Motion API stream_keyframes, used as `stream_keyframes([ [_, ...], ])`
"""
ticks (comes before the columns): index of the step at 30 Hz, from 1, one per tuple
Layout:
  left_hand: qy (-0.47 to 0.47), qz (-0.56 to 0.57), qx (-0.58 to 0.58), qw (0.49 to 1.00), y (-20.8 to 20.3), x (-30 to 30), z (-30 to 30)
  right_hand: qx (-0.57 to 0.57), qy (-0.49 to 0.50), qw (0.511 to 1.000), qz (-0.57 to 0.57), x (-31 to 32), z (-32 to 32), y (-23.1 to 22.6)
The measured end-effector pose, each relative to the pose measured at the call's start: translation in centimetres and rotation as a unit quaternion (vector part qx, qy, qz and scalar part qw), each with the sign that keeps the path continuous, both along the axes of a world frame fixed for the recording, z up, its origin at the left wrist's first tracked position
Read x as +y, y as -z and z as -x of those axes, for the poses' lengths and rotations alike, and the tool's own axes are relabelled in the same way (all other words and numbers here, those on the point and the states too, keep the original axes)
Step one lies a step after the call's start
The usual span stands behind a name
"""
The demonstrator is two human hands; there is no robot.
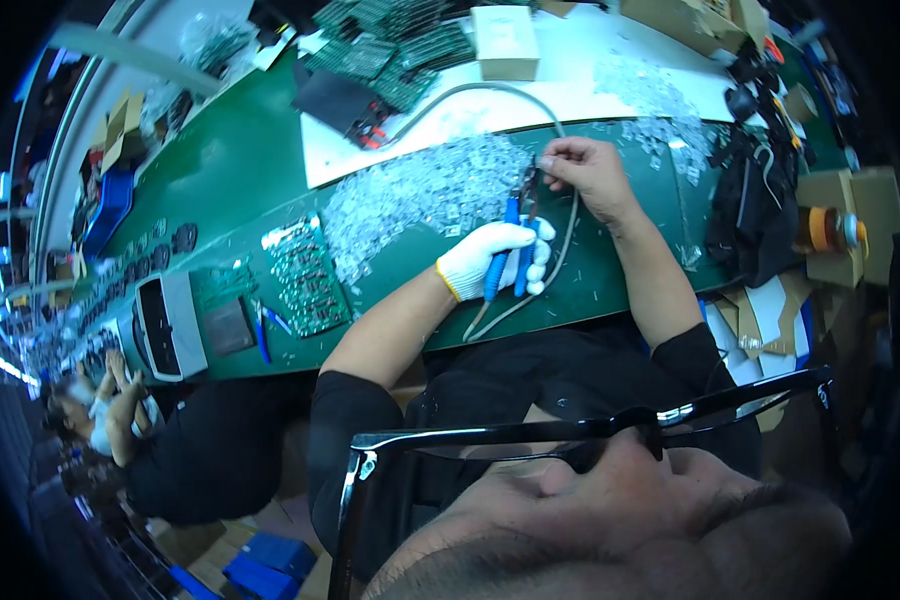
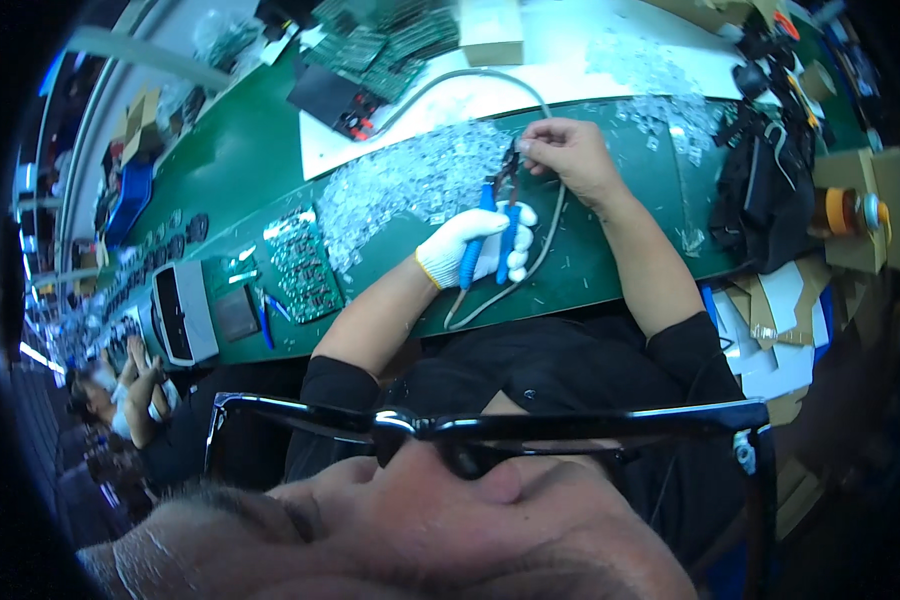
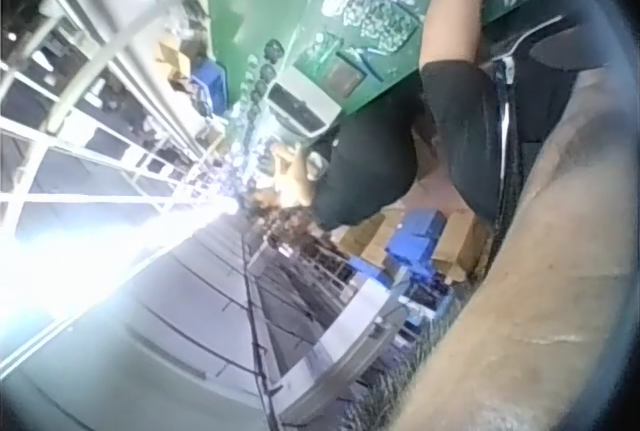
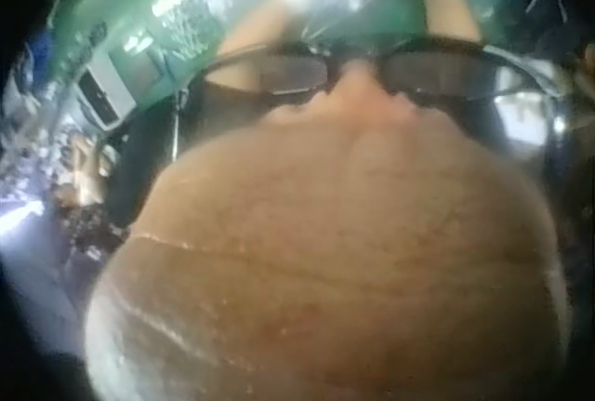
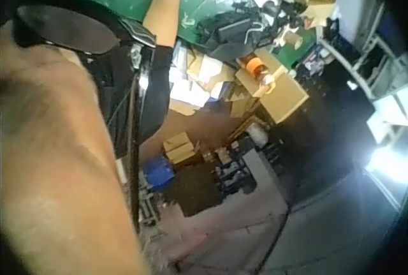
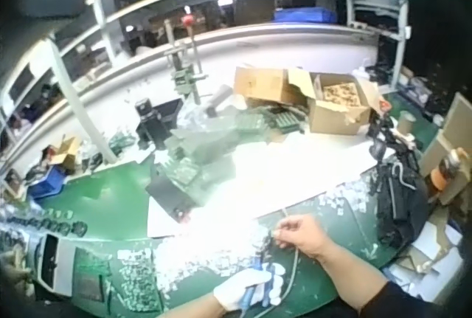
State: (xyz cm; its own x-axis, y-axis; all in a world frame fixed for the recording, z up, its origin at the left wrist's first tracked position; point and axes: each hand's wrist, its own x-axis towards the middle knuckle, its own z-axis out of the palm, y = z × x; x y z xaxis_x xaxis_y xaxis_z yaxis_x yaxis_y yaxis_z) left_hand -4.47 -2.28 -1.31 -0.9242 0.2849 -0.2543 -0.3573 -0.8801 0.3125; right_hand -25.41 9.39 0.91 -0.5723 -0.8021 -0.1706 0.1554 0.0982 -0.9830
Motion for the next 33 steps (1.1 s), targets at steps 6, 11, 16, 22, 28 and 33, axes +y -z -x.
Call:
stream_keyframes([
  [6,-0.034,0.046,-0.038,0.998,-0.3,0.2,-0.1,0.007,-0.007,1.000,0.012,-0.1,0.1,-0.2],
  [11,-0.069,-0.043,0.007,0.997,-0.4,0.2,0.1,0.160,0.035,0.985,-0.053,-0.2,-0.3,-1.4],
  [16,-0.056,-0.034,0.015,0.998,-0.5,0.5,0.2,0.339,0.175,0.919,-0.095,1.8,4.3,-1.2],
  [22,-0.046,-0.029,0.010,0.998,-1.0,0.5,0.1,0.486,0.162,0.807,-0.294,4.2,9.0,0.4],
  [28,-0.030,-0.010,0.021,0.999,0.2,0.1,0.0,0.449,0.119,0.834,-0.298,3.7,8.9,0.7],
  [33,-0.020,-0.013,0.020,1.000,0.1,0.1,0.1,0.466,0.106,0.830,-0.287,3.7,8.6,0.8],
])
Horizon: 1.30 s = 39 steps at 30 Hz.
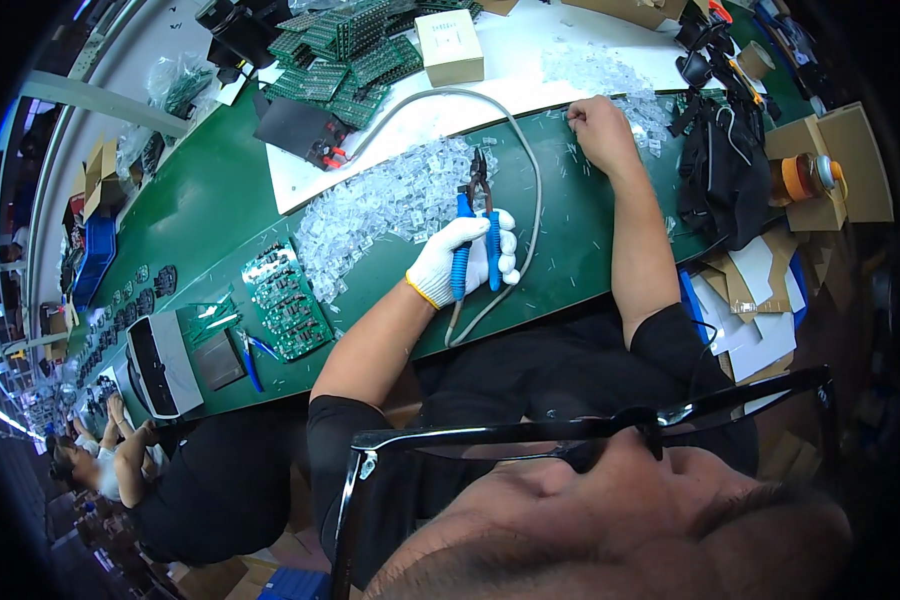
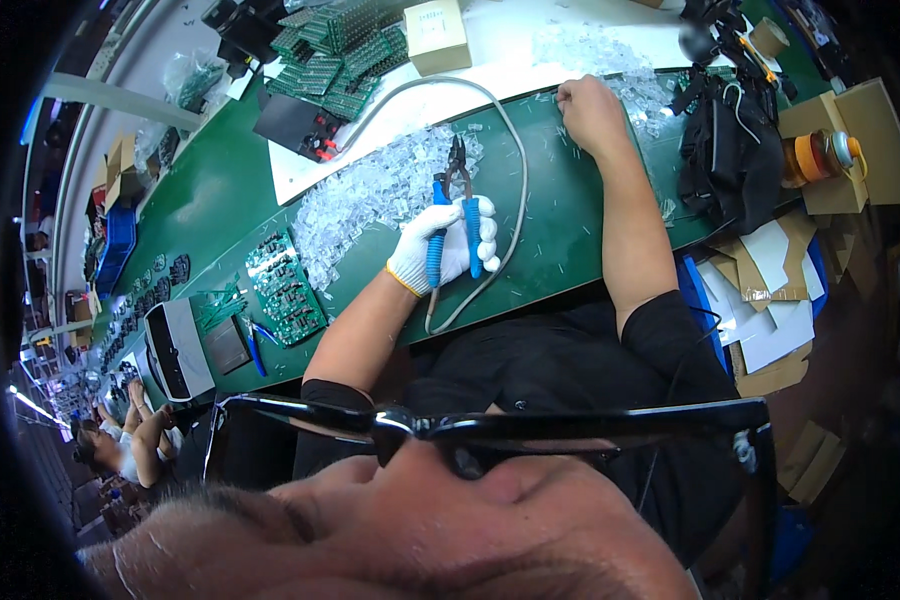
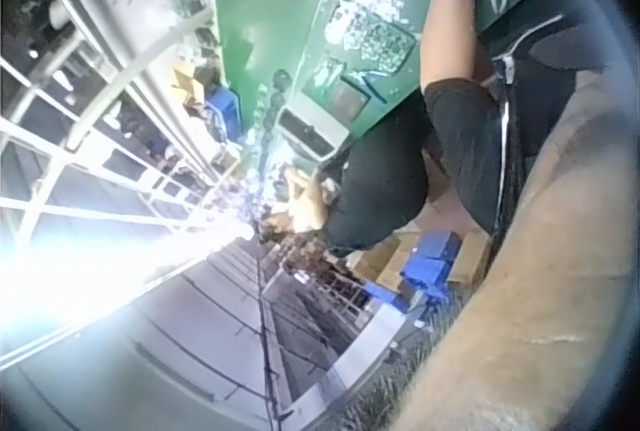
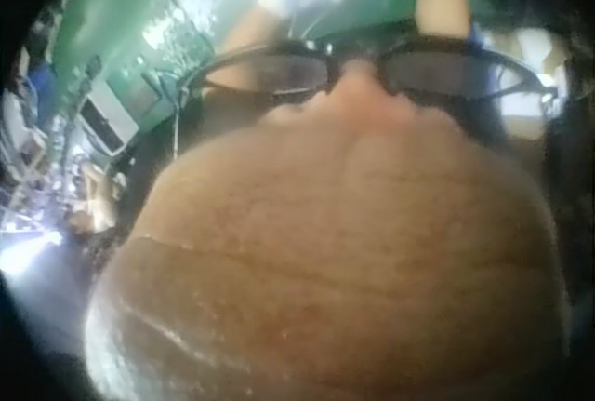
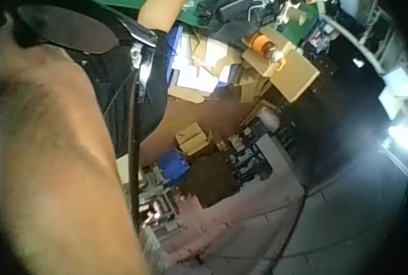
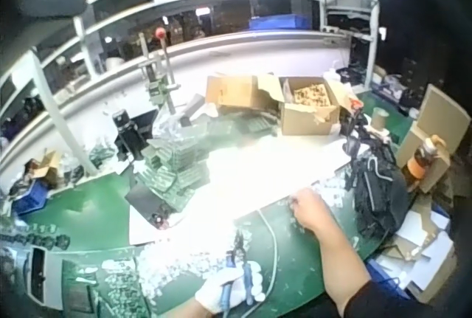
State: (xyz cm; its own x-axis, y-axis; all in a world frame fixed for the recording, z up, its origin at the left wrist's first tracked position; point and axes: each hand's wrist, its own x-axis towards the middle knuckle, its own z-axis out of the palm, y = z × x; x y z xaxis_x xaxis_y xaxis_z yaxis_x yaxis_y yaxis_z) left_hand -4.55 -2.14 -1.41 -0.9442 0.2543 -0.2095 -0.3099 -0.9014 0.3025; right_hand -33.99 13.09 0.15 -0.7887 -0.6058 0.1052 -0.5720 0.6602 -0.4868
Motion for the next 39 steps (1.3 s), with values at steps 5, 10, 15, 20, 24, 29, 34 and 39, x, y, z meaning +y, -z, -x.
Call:
stream_keyframes([
  [5,0.002,-0.002,0.011,1.000,0.2,0.0,-0.1,0.156,-0.056,0.982,0.087,-0.2,-0.6,0.1],
  [10,0.020,-0.011,0.017,1.000,-0.1,0.1,-0.1,-0.346,-0.139,0.875,0.309,-1.5,-2.9,-1.1],
  [15,0.020,0.005,0.040,0.999,0.9,0.4,-0.2,-0.422,-0.166,0.832,0.320,-2.3,-5.6,-1.2],
  [20,0.018,0.017,0.030,0.999,0.8,0.4,-0.4,-0.435,-0.174,0.822,0.324,-2.8,-7.0,-1.5],
  [24,0.025,0.019,0.033,0.999,0.7,0.4,-0.3,-0.420,-0.182,0.834,0.309,-2.7,-7.3,-1.3],
  [29,0.026,0.031,0.024,0.999,0.8,0.5,-0.3,-0.410,-0.188,0.840,0.303,-2.9,-7.8,-1.0],
  [34,0.020,0.047,0.010,0.999,0.3,0.6,-0.2,-0.410,-0.178,0.844,0.295,-2.9,-8.1,-1.3],
  [39,-0.002,0.152,-0.077,0.985,-1.6,0.8,-0.6,-0.414,-0.168,0.847,0.288,-3.1,-8.0,-1.2],
])
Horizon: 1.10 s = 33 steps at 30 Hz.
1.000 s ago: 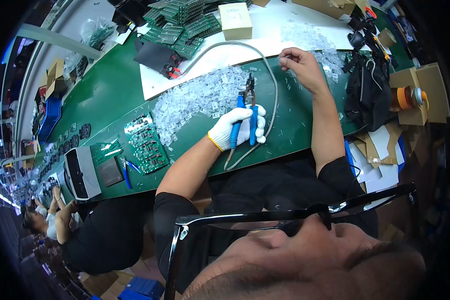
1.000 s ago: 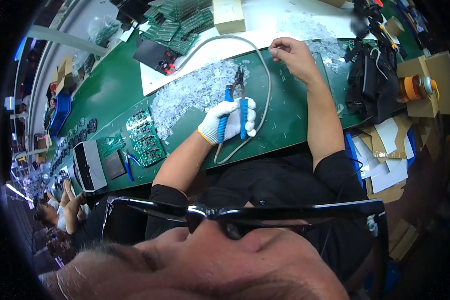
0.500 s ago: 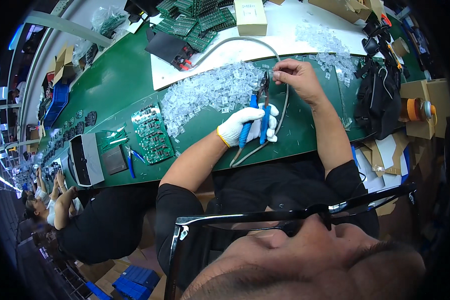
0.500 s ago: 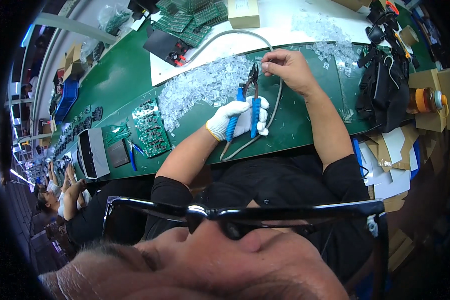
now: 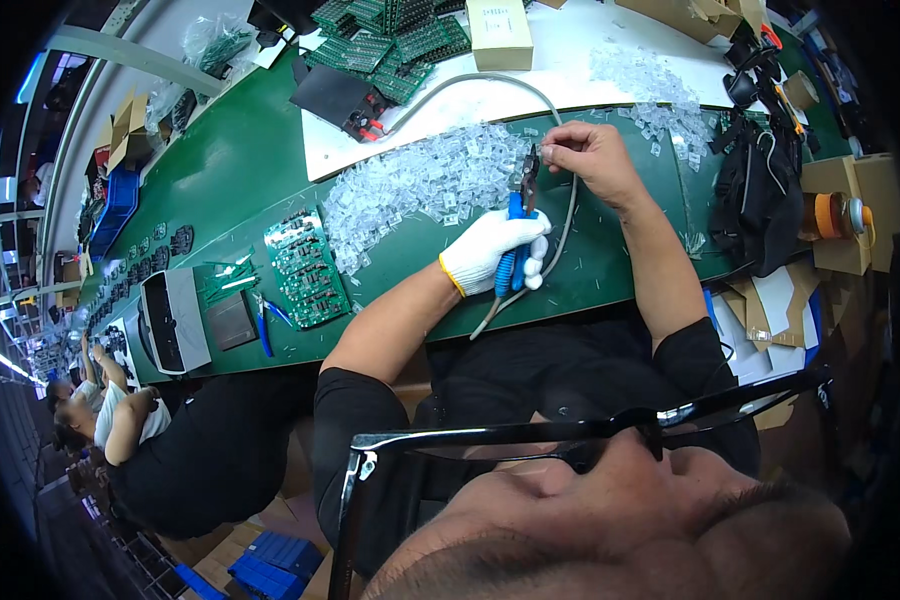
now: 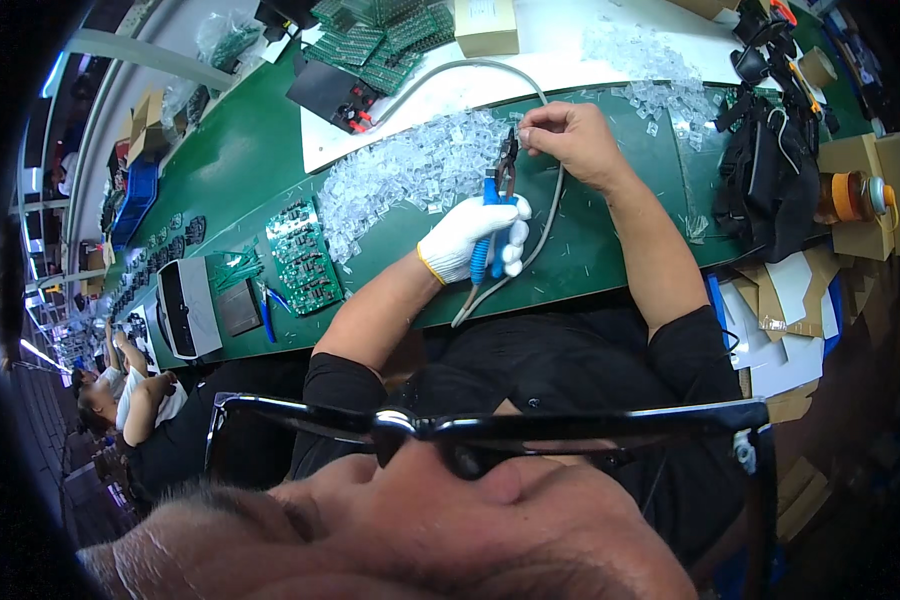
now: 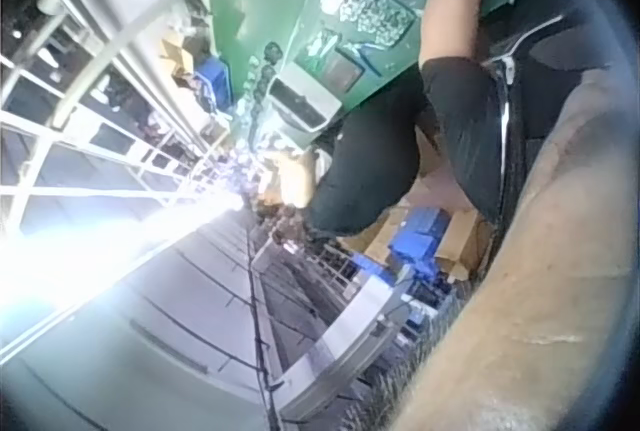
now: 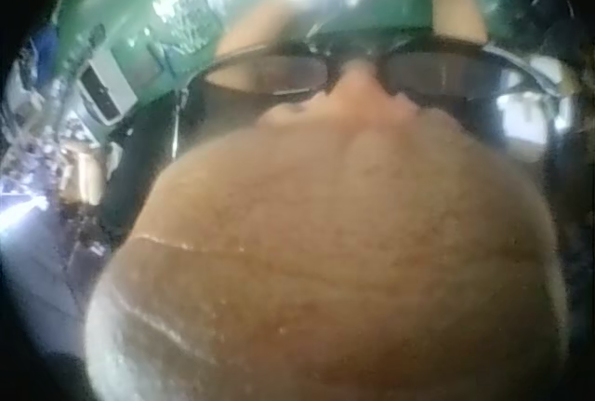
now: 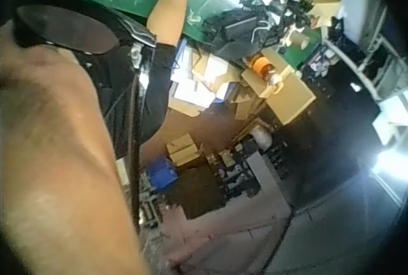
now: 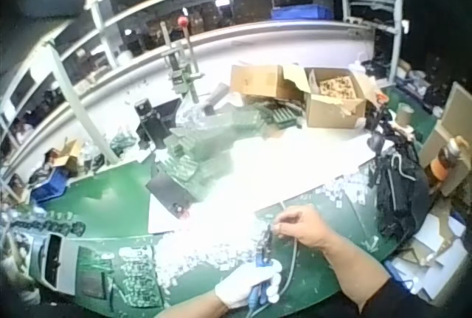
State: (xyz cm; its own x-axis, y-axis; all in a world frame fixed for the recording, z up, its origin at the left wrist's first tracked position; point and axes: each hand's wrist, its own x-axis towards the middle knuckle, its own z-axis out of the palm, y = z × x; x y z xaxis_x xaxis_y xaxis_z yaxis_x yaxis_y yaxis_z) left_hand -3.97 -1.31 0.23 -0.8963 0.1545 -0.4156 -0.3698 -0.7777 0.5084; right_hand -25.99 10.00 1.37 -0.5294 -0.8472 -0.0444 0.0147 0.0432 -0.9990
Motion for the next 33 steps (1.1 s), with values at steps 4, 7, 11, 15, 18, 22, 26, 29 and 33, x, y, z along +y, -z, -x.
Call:
stream_keyframes([
  [4,-0.008,0.017,-0.004,1.000,-0.4,0.0,0.0,-0.007,0.013,1.000,-0.003,0.1,0.1,0.0],
  [7,-0.034,-0.127,0.059,0.990,0.6,0.4,0.7,0.001,0.037,0.999,-0.003,0.7,0.9,0.9],
  [11,-0.028,-0.186,0.106,0.977,1.9,-0.9,0.3,0.184,0.099,0.975,-0.078,-0.1,0.8,-0.1],
  [15,-0.017,-0.174,0.102,0.979,1.6,-0.3,0.7,0.365,0.247,0.889,-0.126,2.0,5.0,-0.1],
  [18,-0.009,-0.173,0.101,0.980,1.4,-0.2,1.1,0.471,0.268,0.809,-0.227,3.2,7.5,1.8],
  [22,-0.010,-0.163,0.102,0.981,1.7,-0.4,0.9,0.446,0.245,0.810,-0.293,2.1,7.0,1.6],
  [26,-0.012,-0.158,0.093,0.983,1.5,-0.5,0.7,0.441,0.213,0.828,-0.271,1.8,6.5,1.5],
  [29,-0.010,-0.151,0.093,0.984,1.4,-0.4,0.8,0.449,0.243,0.821,-0.257,2.4,7.0,1.9],
  [33,-0.002,-0.152,0.093,0.984,1.5,-0.3,0.8,0.467,0.266,0.788,-0.299,2.7,7.5,2.2],
])
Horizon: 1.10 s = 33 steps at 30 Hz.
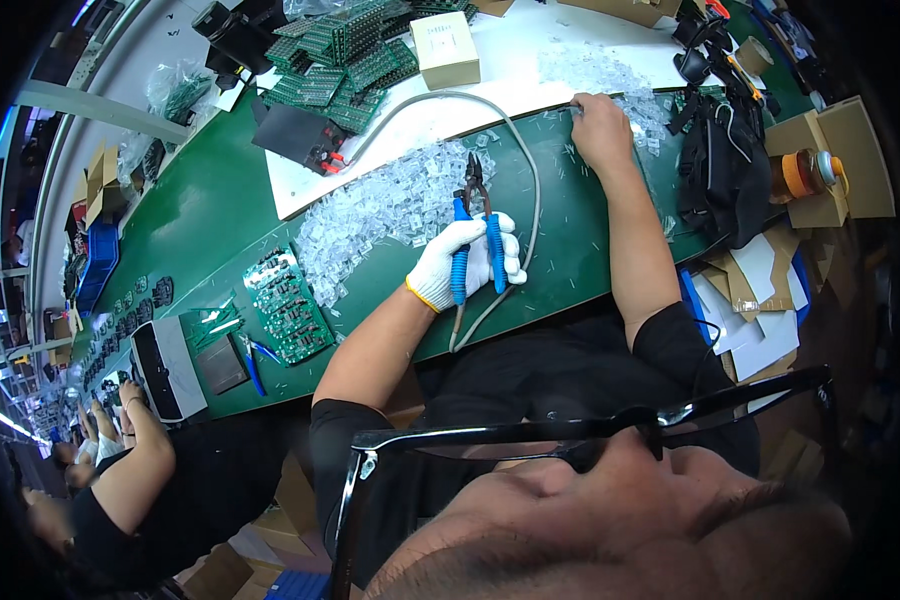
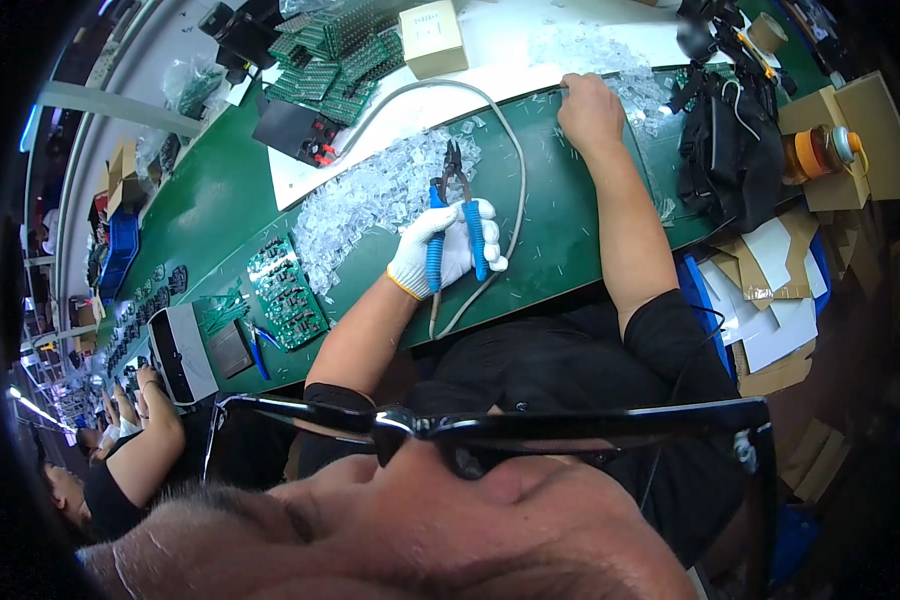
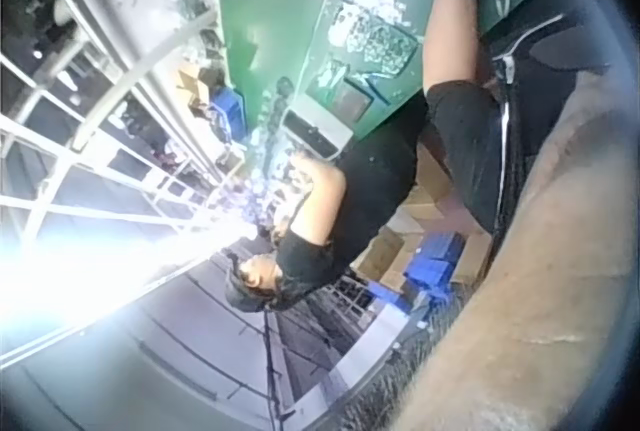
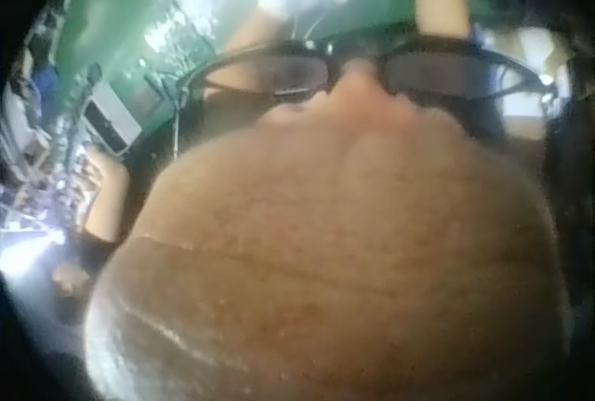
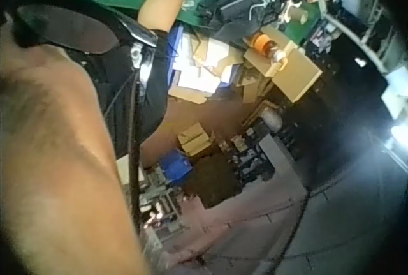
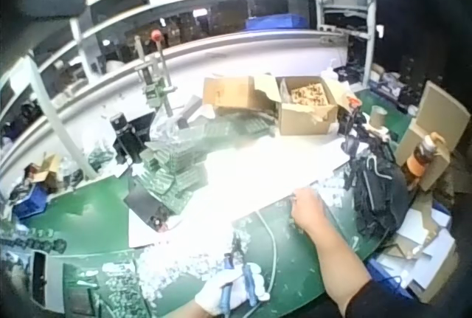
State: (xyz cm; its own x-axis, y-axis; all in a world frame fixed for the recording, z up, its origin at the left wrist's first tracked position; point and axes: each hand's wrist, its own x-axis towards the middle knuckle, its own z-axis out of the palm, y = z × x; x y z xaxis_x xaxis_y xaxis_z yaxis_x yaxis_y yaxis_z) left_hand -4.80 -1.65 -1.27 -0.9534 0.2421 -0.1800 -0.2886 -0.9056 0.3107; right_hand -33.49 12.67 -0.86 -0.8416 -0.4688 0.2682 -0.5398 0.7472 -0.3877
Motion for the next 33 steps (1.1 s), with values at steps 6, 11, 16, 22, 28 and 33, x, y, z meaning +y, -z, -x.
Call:
stream_keyframes([
  [6,0.000,-0.003,-0.001,1.000,0.2,-0.3,-0.1,-0.092,-0.045,0.995,-0.007,-0.9,-1.2,-1.1],
  [11,0.008,0.000,0.003,1.000,0.2,-0.2,0.1,-0.054,-0.067,0.996,0.003,-0.3,-0.8,-0.5],
  [16,0.000,-0.011,0.014,1.000,0.1,-0.1,-0.3,-0.068,-0.083,0.994,-0.010,-0.6,-1.1,-0.3],
  [22,0.008,-0.009,0.014,1.000,0.2,-0.1,0.0,-0.444,-0.194,0.840,0.245,-1.5,-3.0,-1.3],
  [28,0.014,0.001,0.003,1.000,0.4,-0.4,-0.2,-0.605,-0.251,0.670,0.351,-2.7,-5.8,-0.7],
  [33,0.018,0.009,-0.007,1.000,0.4,-0.3,-0.3,-0.615,-0.247,0.657,0.360,-3.0,-6.6,-0.4],
])
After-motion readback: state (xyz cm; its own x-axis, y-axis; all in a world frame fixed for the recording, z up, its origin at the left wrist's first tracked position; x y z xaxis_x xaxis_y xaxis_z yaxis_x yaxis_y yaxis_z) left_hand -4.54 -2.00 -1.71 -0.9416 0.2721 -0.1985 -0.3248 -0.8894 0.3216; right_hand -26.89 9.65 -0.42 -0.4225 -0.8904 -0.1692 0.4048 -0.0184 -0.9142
